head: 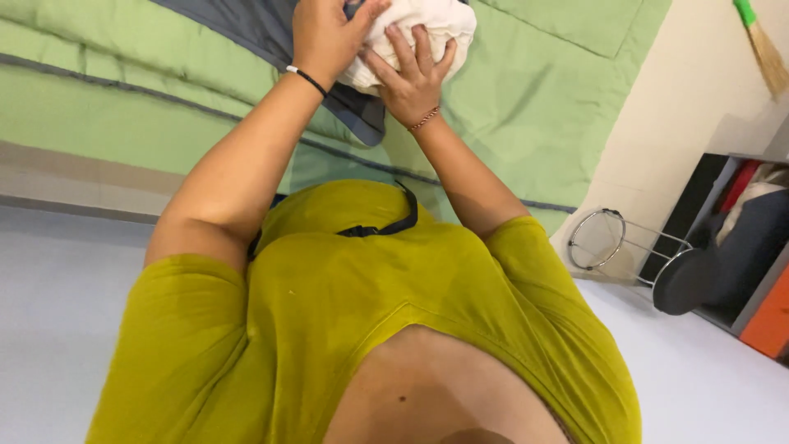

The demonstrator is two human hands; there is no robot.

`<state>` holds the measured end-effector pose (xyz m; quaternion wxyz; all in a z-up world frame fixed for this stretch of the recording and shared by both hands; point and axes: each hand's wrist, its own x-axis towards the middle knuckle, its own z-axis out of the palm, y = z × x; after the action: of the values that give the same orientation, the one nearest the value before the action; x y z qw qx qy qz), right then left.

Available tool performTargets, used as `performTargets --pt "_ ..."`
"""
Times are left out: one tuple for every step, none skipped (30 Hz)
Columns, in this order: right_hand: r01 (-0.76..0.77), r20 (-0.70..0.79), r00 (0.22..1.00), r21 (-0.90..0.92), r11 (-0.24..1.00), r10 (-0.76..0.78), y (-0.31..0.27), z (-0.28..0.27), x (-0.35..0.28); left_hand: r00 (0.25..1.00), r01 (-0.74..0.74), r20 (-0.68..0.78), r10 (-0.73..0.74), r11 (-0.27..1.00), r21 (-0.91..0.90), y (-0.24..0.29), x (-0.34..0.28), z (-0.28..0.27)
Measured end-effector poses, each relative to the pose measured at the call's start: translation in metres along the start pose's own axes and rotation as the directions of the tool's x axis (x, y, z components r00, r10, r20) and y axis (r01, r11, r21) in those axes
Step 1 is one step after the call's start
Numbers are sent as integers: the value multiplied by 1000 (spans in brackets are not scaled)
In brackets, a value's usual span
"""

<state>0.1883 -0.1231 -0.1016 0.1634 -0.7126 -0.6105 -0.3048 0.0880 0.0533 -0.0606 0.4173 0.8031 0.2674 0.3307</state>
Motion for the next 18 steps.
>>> performTargets --pt "6 -1 1000 4 1000 -6 -2 16 0 1000 3 -6 -3 1000 1 10 -3 -6" --pt "-116 -4 993 34 993 116 -4 31 1 999 -43 23 43 999 7 20 -7 -11" --pt "-234 -7 972 63 970 235 -5 47 3 995 -91 51 91 996 11 31 -8 -16" --pt "-227 -9 974 66 972 228 -2 47 15 995 -91 43 91 996 12 25 -6 -15" --pt "-226 112 970 69 972 217 -8 42 21 988 -140 67 137 989 38 19 -12 -18" --pt "-223 231 952 74 972 201 -14 36 27 979 -188 93 182 980 62 13 -19 -21" --pt "-221 220 955 78 972 199 -17 29 28 978 -195 88 189 978 70 7 -17 -26" --pt "-169 218 966 118 979 141 -20 21 28 980 -187 90 180 980 73 1 -14 -31" --pt "-125 223 971 156 980 89 -28 10 23 981 -173 101 165 982 71 -5 -18 -37" --pt "-131 222 970 158 979 94 -33 3 16 981 -174 106 165 982 75 -3 -21 -43" --pt "-114 252 965 163 980 71 -36 -3 11 975 -209 97 201 975 78 -1 -21 -46" --pt "-98 280 959 169 981 48 -38 -9 6 968 -243 88 236 967 82 1 -21 -50" --pt "-103 287 957 169 980 51 -37 -15 -3 968 -239 92 232 968 79 6 -24 -51" --pt "-118 192 979 236 965 73 -36 -22 -12 953 -295 100 287 951 87 10 -26 -54" --pt "-117 86 992 302 946 95 -31 -24 -16 932 -358 100 348 929 98 14 -22 -56" --pt "-115 82 992 300 947 94 -28 -25 -11 931 -360 98 351 928 99 16 -15 -51" --pt "-212 129 975 335 918 179 -28 -30 -10 927 -370 122 356 921 123 18 -13 -47" --pt "-309 179 949 365 878 259 -29 -35 -9 922 -380 146 359 914 146 21 -11 -43"
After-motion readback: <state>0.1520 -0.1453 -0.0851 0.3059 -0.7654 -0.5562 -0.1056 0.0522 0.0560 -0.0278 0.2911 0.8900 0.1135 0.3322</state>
